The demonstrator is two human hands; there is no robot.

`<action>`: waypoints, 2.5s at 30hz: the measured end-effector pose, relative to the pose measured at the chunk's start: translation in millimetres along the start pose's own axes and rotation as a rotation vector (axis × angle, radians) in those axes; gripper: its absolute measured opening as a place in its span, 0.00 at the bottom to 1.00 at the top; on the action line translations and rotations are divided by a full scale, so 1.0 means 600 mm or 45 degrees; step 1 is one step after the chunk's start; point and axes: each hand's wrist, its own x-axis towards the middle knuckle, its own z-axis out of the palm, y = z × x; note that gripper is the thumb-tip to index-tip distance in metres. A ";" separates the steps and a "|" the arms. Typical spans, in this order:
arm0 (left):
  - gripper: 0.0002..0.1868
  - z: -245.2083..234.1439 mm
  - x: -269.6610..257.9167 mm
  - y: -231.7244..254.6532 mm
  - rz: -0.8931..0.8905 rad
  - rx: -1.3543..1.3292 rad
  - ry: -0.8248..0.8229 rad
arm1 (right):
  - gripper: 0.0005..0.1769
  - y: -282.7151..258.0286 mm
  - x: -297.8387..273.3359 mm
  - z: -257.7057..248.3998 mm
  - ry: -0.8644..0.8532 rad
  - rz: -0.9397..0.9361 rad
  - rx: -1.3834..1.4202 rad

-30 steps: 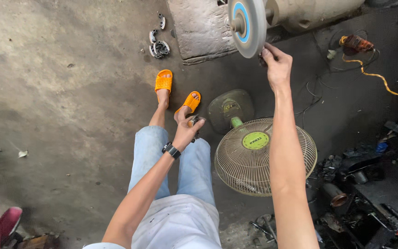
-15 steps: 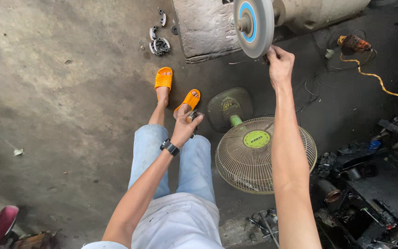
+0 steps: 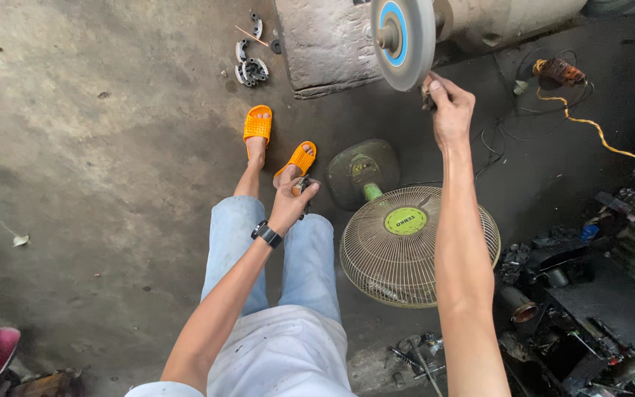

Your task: The person grinds several small metal parts against a rotating bench grinder wheel. They hold each part with both hands, pressing it against the spinning wheel to smooth or shape the edges, then set the part down and pick up another. The person repeats this process for multiple parts throughout the video.

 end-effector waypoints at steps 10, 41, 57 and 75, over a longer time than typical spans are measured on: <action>0.14 0.013 -0.009 0.019 0.064 0.026 0.041 | 0.12 -0.033 -0.078 -0.028 0.127 0.189 0.059; 0.12 -0.019 -0.010 0.037 0.338 0.004 -0.017 | 0.18 0.001 -0.010 -0.019 0.014 0.060 0.135; 0.11 0.002 -0.003 0.018 0.117 -0.244 0.123 | 0.17 0.021 -0.148 -0.065 0.059 0.559 0.927; 0.12 -0.002 -0.002 0.022 -0.119 -0.884 0.065 | 0.17 0.018 0.006 -0.002 0.101 0.296 0.059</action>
